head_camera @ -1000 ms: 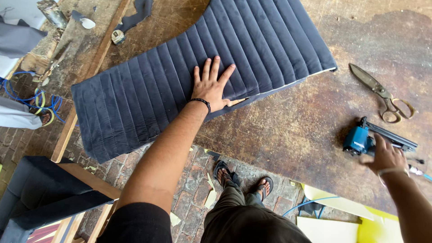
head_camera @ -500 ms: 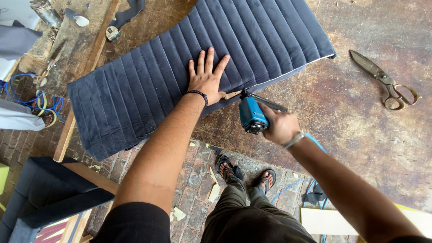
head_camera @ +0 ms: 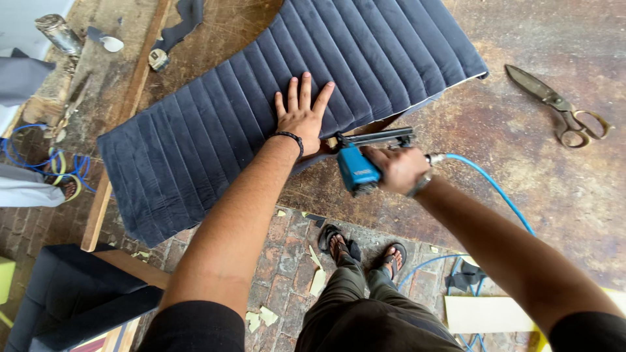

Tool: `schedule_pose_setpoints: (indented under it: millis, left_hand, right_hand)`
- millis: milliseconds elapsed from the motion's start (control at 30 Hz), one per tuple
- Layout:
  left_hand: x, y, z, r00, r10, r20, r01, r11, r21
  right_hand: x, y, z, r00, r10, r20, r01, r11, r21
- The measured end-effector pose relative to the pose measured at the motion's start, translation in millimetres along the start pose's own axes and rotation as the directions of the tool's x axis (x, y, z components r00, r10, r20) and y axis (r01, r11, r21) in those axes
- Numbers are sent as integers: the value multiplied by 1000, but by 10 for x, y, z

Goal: The person staples dark gray quilted fabric onto a wooden chair frame using a pneumatic staple gun. They trim excess fabric with shears, smooth the material, and continue securing it around the edges and underside of the seat.

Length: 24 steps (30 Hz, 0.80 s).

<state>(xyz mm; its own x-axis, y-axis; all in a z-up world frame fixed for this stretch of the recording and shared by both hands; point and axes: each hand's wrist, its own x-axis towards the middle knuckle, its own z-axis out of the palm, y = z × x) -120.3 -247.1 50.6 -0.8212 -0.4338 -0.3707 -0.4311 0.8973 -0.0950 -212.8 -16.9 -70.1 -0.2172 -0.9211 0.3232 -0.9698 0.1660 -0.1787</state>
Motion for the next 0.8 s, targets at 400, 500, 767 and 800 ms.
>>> schedule_pose_setpoints:
  millis: [400, 500, 767, 800]
  left_hand:
    - [-161, 75, 16, 977, 37, -210, -68, 987, -143]
    - [-25, 145, 115, 948, 17, -319, -64, 988, -138]
    - [892, 968, -46, 921, 2, -391, -54, 991, -123]
    - [1016, 1110, -81, 925, 7, -381, -53, 992, -112]
  right_hand:
    - [-582, 244, 36, 601, 543, 586, -510, 825, -243]
    - [-781, 363, 90, 547, 585, 598, -572, 783, -242]
    - [-774, 938, -31, 567, 678, 468, -796, 303, 525]
    - [-675, 1079, -71, 519, 664, 538, -746, 46, 664]
